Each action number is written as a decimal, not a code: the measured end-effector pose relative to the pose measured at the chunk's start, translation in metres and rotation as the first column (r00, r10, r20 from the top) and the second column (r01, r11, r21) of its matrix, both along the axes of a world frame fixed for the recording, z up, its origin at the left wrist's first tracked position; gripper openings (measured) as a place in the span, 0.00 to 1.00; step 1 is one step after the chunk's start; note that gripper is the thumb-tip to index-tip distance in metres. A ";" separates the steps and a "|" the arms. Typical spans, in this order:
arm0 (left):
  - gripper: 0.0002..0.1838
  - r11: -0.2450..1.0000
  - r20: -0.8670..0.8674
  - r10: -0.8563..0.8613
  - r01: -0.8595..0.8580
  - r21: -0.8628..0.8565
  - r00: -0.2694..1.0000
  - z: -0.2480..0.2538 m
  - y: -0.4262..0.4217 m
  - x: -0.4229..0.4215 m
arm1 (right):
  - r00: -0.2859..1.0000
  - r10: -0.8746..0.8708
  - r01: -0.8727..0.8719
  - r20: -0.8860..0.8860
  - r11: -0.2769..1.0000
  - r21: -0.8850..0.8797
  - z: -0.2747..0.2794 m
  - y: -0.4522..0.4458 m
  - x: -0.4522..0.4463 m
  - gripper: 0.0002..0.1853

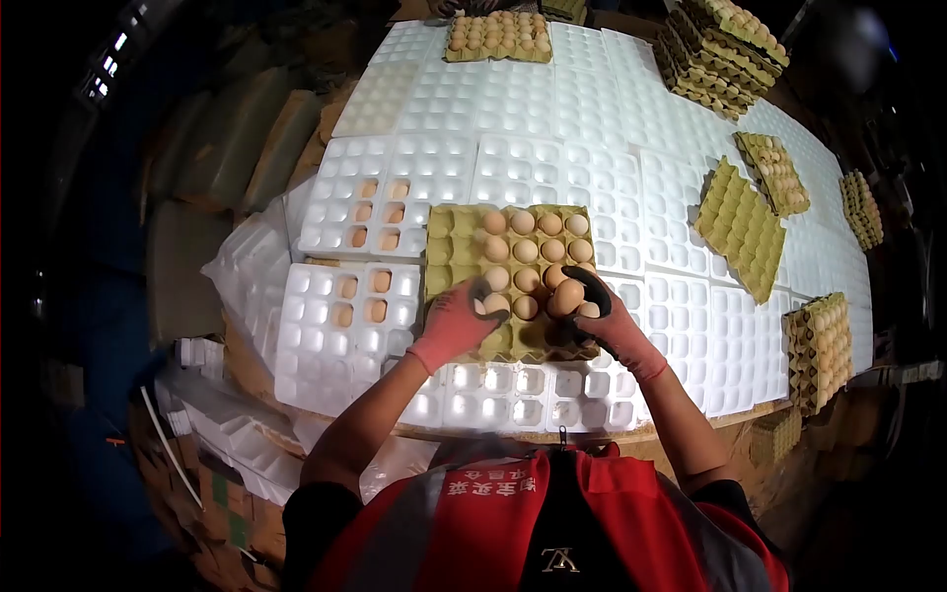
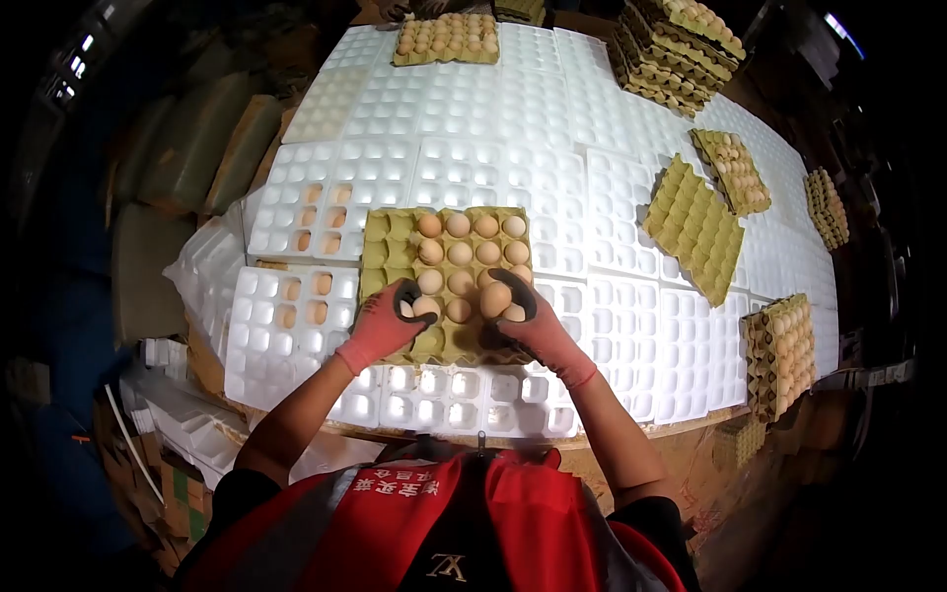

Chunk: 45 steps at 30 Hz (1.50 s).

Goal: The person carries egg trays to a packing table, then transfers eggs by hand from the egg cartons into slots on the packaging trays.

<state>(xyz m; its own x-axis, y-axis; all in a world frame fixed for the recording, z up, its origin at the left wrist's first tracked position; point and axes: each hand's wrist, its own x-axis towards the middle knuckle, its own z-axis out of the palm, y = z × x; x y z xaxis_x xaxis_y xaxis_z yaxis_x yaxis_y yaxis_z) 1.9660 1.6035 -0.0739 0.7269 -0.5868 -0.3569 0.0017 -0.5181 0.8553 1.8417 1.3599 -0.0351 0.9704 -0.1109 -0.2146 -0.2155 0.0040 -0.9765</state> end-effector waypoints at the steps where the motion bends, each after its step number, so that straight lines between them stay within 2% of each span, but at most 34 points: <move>1: 0.27 0.941 -0.406 0.200 -0.291 -0.175 0.892 0.001 0.009 0.005 | 0.995 0.054 -0.043 0.079 0.991 -0.129 -0.005 0.002 0.005 0.33; 2: 0.27 0.967 -0.148 0.160 -0.185 -0.175 0.976 0.004 0.011 0.008 | 0.991 0.126 -0.086 0.047 0.860 -0.504 -0.001 0.014 0.010 0.34; 3: 0.27 0.986 0.111 0.102 -0.085 -0.143 0.989 0.007 0.009 0.006 | 0.983 0.183 -0.124 -0.017 0.593 -0.796 0.002 0.030 0.015 0.34; 4: 0.27 0.996 0.362 0.038 -0.006 -0.088 0.932 0.010 0.004 0.005 | 0.971 0.237 -0.117 -0.040 0.322 -0.939 -0.006 0.046 0.023 0.34; 5: 0.27 0.999 0.591 -0.029 0.046 -0.013 0.806 0.014 -0.001 0.008 | 0.949 0.313 -0.054 -0.041 0.033 -0.998 -0.017 0.052 0.030 0.24; 6: 0.24 0.946 0.725 -0.286 0.063 0.319 0.626 0.010 -0.015 0.015 | 0.944 0.325 -0.057 -0.048 0.018 -0.998 -0.025 0.055 0.039 0.20; 7: 0.22 0.785 0.708 -0.558 -0.002 0.619 0.433 0.001 -0.031 0.018 | 0.939 0.338 -0.067 -0.061 0.004 -0.998 -0.030 0.058 0.044 0.17; 9: 0.15 0.755 0.754 -0.635 -0.069 0.652 0.170 -0.026 -0.046 0.026 | 0.913 0.385 -0.122 -0.135 -0.060 -0.991 -0.019 0.057 0.048 0.16; 11: 0.12 0.683 0.687 -0.723 -0.077 0.727 0.068 -0.031 -0.049 0.033 | 0.966 0.253 -0.105 -0.045 0.227 -0.968 0.009 0.057 0.049 0.20; 12: 0.12 0.787 0.753 -0.594 0.010 0.617 0.284 -0.029 -0.040 0.040 | 0.973 0.225 -0.037 0.051 0.367 -0.929 0.019 0.047 0.048 0.20; 13: 0.12 0.889 0.767 -0.424 0.057 0.455 0.482 -0.027 -0.031 0.048 | 0.978 0.169 -0.029 0.123 0.693 -0.720 0.022 0.036 0.054 0.18; 14: 0.12 0.985 0.667 -0.146 0.046 0.166 0.731 -0.018 -0.006 0.059 | 1.000 0.019 -0.023 -0.014 0.916 -0.400 0.036 0.040 0.067 0.18; 15: 0.13 0.991 0.428 0.098 -0.050 -0.123 0.898 -0.012 0.023 0.069 | 0.975 -0.071 0.067 -0.210 0.997 -0.028 0.050 0.044 0.079 0.18; 16: 0.15 0.862 -0.142 0.304 -0.336 -0.380 0.942 -0.011 0.064 0.090 | 0.985 0.031 -0.031 -0.172 1.000 0.001 0.062 0.062 0.099 0.20; 18: 0.19 0.644 -0.460 0.402 -0.602 -0.472 0.792 -0.024 0.155 0.127 | 0.974 0.164 -0.170 -0.157 0.985 -0.022 0.078 0.130 0.151 0.21; 19: 0.21 0.499 -0.596 0.419 -0.722 -0.479 0.685 -0.031 0.200 0.145 | 0.964 0.264 -0.265 -0.017 0.964 -0.011 0.048 0.161 0.188 0.24; 20: 0.21 0.596 -0.324 0.661 -0.736 -0.321 0.677 -0.019 0.220 0.159 | 0.953 0.298 -0.302 -0.045 0.947 -0.109 0.021 0.192 0.224 0.26; 21: 0.22 0.741 0.081 0.666 -0.645 -0.188 0.741 -0.028 0.233 0.174 | 0.952 0.279 -0.230 0.127 0.925 -0.303 -0.012 0.227 0.258 0.22; 22: 0.23 0.767 0.471 0.556 -0.641 0.026 0.685 -0.038 0.247 0.188 | 0.931 0.314 -0.168 0.187 0.822 -0.544 -0.020 0.259 0.279 0.21; 23: 0.23 0.739 0.703 0.342 -0.640 0.209 0.624 -0.042 0.254 0.199 | 0.906 0.356 -0.074 0.230 0.668 -0.740 -0.029 0.279 0.296 0.21; 24: 0.24 0.713 0.768 0.093 -0.580 0.393 0.634 -0.038 0.254 0.206 | 0.886 0.424 -0.106 0.186 0.576 -0.810 -0.053 0.286 0.313 0.22; 25: 0.25 0.667 0.751 -0.119 -0.509 0.545 0.650 -0.040 0.259 0.218 | 0.870 0.477 -0.134 0.127 0.476 -0.869 -0.077 0.298 0.333 0.23; 26: 0.26 0.652 0.744 -0.212 -0.475 0.591 0.634 -0.042 0.259 0.222 | 0.886 0.448 -0.137 0.117 0.495 -0.858 -0.070 0.298 0.333 0.27; 29: 0.23 0.825 0.821 0.106 -0.510 0.242 0.561 -0.047 0.256 0.233 | 0.854 0.496 -0.183 0.154 0.566 -0.804 -0.077 0.296 0.352 0.28; 30: 0.22 0.846 0.810 0.244 -0.525 0.092 0.534 -0.048 0.251 0.241 | 0.849 0.515 -0.177 0.121 0.492 -0.853 -0.070 0.298 0.353 0.26; 31: 0.18 0.807 0.899 0.068 -0.553 0.205 0.432 -0.052 0.243 0.245 | 0.873 0.468 -0.146 0.140 0.524 -0.839 -0.067 0.298 0.362 0.25; 33: 0.18 0.702 0.741 -0.285 -0.394 0.593 0.608 -0.077 0.231 0.273 | 0.911 0.377 -0.086 0.167 0.570 -0.817 -0.062 0.291 0.385 0.24; 34: 0.20 0.723 0.790 -0.316 -0.406 0.559 0.525 -0.105 0.230 0.286 | 0.933 0.294 -0.072 0.208 0.718 -0.692 -0.066 0.286 0.402 0.23; 35: 0.21 0.741 0.833 -0.344 -0.419 0.524 0.434 -0.132 0.229 0.298 | 0.926 0.252 -0.006 0.281 0.755 -0.655 -0.073 0.284 0.415 0.23; 36: 0.22 0.787 0.851 -0.293 -0.396 0.474 0.435 -0.115 0.227 0.295 | 0.915 0.294 -0.025 0.275 0.724 -0.689 -0.090 0.281 0.429 0.23; 38: 0.24 0.893 0.719 0.126 -0.394 0.218 0.684 -0.070 0.222 0.293 | 0.894 0.359 -0.037 0.268 0.655 -0.754 -0.107 0.278 0.434 0.23; 40: 0.25 0.806 0.759 0.433 -0.586 -0.085 0.486 -0.090 0.213 0.324 | 0.875 0.412 -0.021 0.256 0.559 -0.829 -0.091 0.280 0.411 0.23; 42: 0.25 0.755 0.824 0.476 -0.624 -0.202 0.309 -0.092 0.191 0.343 | 0.863 0.415 -0.038 0.288 0.622 -0.782 -0.096 0.273 0.403 0.29; 45: 0.26 0.892 0.814 0.070 -0.401 0.208 0.577 -0.110 0.179 0.348 | 0.872 0.403 -0.095 0.277 0.695 -0.712 -0.074 0.255 0.364 0.26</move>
